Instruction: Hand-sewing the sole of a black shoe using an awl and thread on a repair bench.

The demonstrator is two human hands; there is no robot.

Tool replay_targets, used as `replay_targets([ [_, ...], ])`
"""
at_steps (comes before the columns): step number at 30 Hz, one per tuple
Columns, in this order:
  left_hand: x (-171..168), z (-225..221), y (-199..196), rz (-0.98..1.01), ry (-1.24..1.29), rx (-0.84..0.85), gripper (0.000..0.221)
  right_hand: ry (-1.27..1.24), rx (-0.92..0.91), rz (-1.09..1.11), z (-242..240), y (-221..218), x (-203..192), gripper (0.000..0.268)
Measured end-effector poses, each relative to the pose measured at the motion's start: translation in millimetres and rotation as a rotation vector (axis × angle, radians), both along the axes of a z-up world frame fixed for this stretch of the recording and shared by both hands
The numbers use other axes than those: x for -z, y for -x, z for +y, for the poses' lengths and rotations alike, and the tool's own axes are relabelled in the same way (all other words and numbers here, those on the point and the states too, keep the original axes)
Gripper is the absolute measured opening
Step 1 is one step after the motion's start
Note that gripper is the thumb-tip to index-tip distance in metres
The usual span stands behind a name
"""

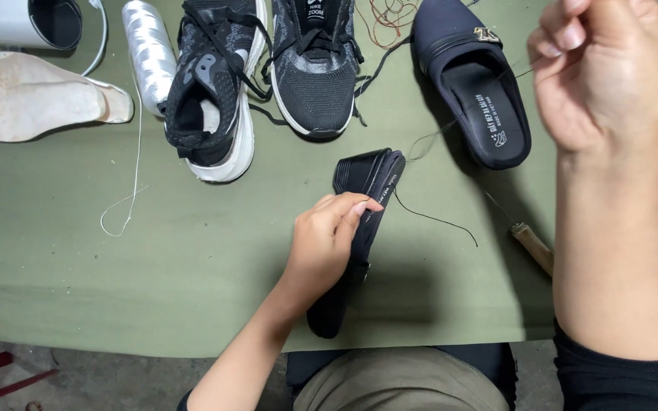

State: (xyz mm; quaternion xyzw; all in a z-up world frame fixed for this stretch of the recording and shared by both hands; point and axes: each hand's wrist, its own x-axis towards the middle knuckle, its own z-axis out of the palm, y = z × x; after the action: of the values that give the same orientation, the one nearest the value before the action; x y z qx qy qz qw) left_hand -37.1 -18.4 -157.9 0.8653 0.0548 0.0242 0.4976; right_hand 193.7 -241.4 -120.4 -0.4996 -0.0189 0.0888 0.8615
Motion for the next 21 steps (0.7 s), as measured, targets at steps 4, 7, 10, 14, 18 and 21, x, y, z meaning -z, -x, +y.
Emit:
replay_targets([
  [4,-27,9,-10,0.023,0.130,0.000,0.030,0.299,0.011,-0.139,-13,10,-6,0.032],
  [7,-52,13,-23,-0.051,0.197,-0.012,0.029,0.711,-0.156,-0.452,-3,41,-16,0.010],
  [10,-67,16,-30,-0.045,0.177,-0.045,0.026,0.842,-0.335,-0.713,17,72,-39,0.008],
  [14,-76,19,-33,-0.112,0.154,0.002,0.030,0.823,-0.387,-0.788,33,87,-38,0.012],
  [18,-79,21,-34,-0.127,0.089,0.029,0.027,0.796,-0.481,-0.809,45,95,-41,0.024],
  [21,-79,20,-35,-0.139,0.046,0.035,0.027,0.812,-0.454,-0.857,54,104,-46,0.021],
])
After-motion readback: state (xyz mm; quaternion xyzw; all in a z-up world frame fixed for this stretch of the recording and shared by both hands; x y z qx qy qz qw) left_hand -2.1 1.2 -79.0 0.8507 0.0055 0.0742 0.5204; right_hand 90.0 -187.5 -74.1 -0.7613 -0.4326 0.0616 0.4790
